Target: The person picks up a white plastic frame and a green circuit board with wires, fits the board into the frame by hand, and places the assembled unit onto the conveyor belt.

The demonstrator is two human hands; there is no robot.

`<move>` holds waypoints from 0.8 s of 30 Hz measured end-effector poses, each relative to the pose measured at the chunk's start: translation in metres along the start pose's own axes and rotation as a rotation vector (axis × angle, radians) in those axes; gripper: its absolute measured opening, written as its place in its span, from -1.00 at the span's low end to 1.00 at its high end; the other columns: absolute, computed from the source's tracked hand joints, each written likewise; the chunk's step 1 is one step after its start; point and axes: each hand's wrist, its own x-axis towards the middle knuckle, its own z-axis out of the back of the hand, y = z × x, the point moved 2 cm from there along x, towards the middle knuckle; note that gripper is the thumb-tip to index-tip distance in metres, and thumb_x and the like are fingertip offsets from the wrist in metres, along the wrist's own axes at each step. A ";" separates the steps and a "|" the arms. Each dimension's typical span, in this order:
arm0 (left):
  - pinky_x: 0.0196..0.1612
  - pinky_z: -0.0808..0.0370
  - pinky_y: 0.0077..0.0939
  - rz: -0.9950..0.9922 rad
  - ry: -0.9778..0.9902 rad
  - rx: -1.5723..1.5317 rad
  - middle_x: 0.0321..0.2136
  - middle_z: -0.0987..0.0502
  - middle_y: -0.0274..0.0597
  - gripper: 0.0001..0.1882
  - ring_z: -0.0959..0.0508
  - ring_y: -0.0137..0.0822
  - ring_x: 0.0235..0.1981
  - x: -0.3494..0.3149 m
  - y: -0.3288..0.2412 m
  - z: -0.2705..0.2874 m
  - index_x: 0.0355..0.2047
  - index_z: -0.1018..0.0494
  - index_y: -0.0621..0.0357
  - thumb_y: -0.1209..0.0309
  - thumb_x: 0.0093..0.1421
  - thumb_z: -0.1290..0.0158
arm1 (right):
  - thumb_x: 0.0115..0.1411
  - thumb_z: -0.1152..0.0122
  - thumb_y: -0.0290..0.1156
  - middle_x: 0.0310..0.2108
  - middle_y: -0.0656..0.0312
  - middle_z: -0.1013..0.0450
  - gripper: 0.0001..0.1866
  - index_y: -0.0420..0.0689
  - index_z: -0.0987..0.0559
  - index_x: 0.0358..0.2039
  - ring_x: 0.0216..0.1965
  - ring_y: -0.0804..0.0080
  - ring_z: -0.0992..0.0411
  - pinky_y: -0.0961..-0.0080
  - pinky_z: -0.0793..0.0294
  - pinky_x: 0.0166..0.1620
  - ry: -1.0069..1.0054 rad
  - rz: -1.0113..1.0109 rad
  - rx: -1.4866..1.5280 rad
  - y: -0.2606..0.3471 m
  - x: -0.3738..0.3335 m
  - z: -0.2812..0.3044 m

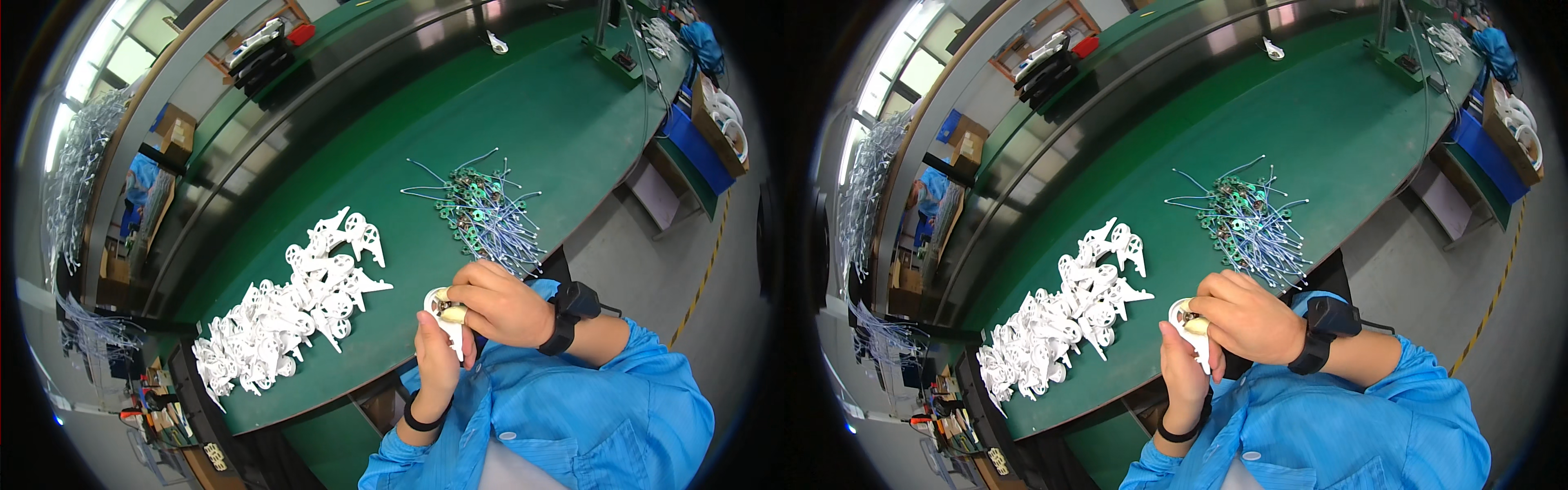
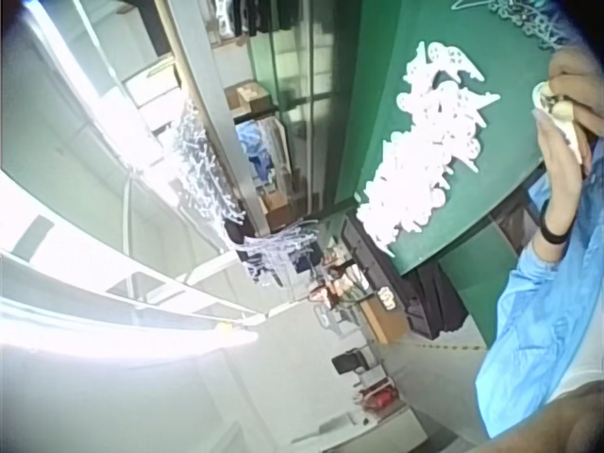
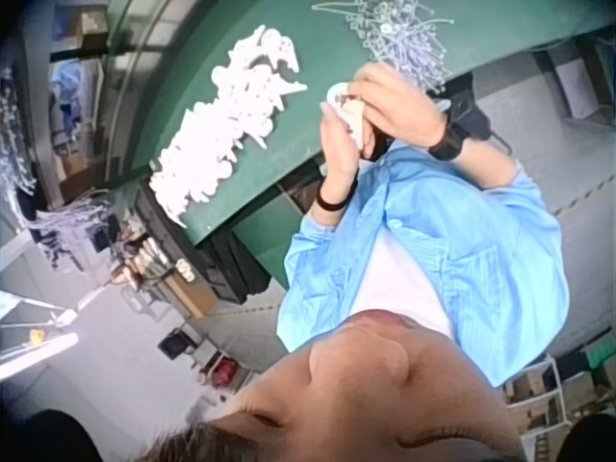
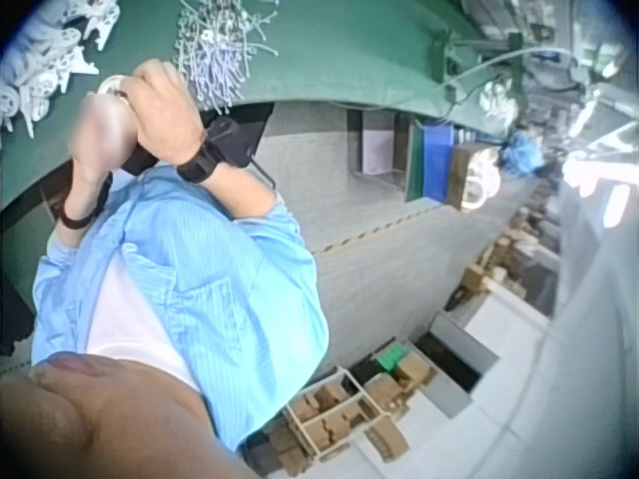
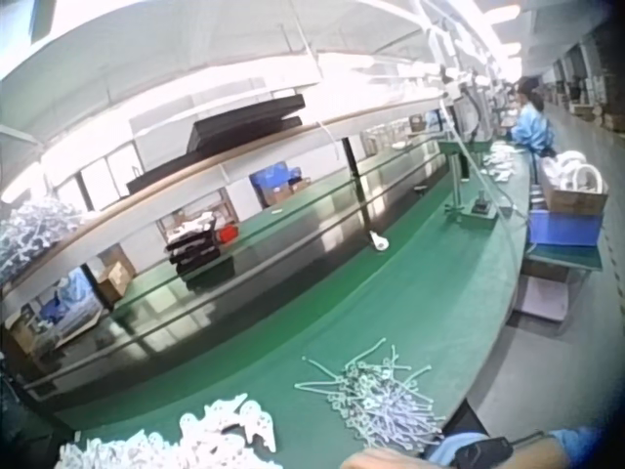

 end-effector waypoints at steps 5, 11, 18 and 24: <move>-0.79 -0.18 -0.68 -0.168 -0.139 0.217 -0.73 -0.32 -0.35 -0.42 -0.27 -0.56 -0.82 0.002 0.007 -0.004 -0.08 -0.28 0.24 -0.02 0.44 0.54 | -0.07 -0.21 -0.61 -0.36 0.11 -0.39 -0.76 -0.23 -0.51 -0.31 -0.34 0.12 -0.35 0.32 -0.37 -0.24 -0.024 -0.013 -0.066 -0.004 -0.003 -0.019; -0.77 -0.19 -0.71 -0.367 -0.233 0.414 -0.68 -0.35 -0.35 -0.47 -0.28 -0.58 -0.79 0.012 0.022 0.013 -0.07 -0.27 0.25 0.04 0.45 0.50 | -0.05 -0.04 -0.67 -0.36 0.06 -0.36 -0.82 -0.26 -0.47 -0.36 -0.31 0.05 -0.32 0.22 -0.33 -0.23 -0.084 -0.213 0.063 -0.013 -0.003 -0.039; -0.76 -0.26 -0.66 -0.088 -0.028 -0.020 -0.73 -0.35 -0.29 -0.45 -0.32 -0.51 -0.80 0.015 0.001 0.039 -0.19 -0.28 0.25 0.02 0.44 0.52 | 0.12 -0.20 -0.47 -0.34 0.12 -0.41 -0.70 -0.23 -0.40 -0.14 -0.36 0.34 -0.43 0.49 -0.44 -0.31 0.206 -0.383 0.227 -0.016 0.037 -0.041; -0.71 -0.35 -0.64 0.033 -0.118 0.142 -0.60 -0.48 -0.13 -0.47 -0.43 -0.44 -0.74 0.020 -0.037 0.074 0.27 -0.06 0.16 0.16 0.40 0.19 | 0.10 -0.29 -0.41 -0.32 0.20 -0.44 -0.65 -0.27 -0.39 -0.18 -0.37 0.59 -0.43 0.57 -0.44 -0.33 0.022 -0.407 0.350 -0.103 0.122 -0.020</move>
